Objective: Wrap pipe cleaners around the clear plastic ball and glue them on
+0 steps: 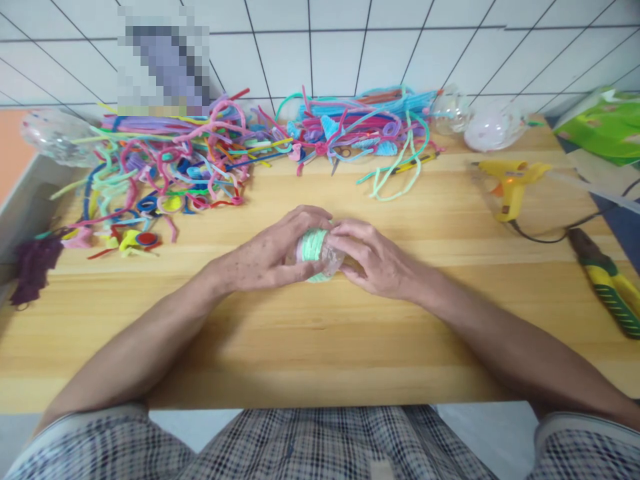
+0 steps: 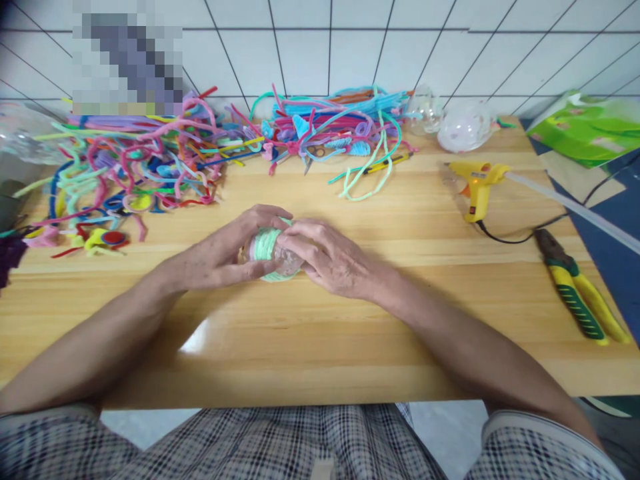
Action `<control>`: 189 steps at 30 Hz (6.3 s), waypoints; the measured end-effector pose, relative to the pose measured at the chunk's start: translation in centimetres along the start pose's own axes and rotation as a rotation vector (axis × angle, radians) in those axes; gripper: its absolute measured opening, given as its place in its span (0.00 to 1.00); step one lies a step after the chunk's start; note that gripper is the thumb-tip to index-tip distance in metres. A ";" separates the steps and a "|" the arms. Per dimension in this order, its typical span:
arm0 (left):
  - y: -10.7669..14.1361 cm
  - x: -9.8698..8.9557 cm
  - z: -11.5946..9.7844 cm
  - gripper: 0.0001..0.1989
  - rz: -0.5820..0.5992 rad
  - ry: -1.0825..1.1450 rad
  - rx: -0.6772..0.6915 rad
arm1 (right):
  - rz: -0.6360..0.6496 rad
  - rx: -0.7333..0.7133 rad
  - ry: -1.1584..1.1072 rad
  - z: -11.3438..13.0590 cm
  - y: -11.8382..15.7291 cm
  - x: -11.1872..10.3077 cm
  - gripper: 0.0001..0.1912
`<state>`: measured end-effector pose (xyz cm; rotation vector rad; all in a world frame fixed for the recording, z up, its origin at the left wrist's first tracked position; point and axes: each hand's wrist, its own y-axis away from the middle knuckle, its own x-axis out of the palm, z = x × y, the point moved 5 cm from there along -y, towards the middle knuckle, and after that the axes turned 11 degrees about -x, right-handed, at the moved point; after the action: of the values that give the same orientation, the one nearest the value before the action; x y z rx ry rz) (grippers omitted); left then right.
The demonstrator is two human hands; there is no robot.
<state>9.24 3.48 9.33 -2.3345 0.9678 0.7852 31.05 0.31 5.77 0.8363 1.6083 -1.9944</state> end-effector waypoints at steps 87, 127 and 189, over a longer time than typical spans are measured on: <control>1.3 3.8 1.0 0.50 -0.480 -0.325 0.284 | -0.239 0.845 -0.644 -1.3 0.5 -0.1 0.47; 2.9 3.2 7.0 0.34 -0.203 1.128 -0.666 | -0.492 0.634 -0.519 -2.0 -0.6 -2.3 0.20; 1.3 3.8 5.6 0.50 -0.248 1.252 -0.703 | -0.195 0.075 0.394 1.2 -0.5 -2.0 0.26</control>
<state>8.74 4.39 2.51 -3.5069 0.8193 -0.7178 32.00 -0.78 7.66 1.2028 1.9009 -2.1312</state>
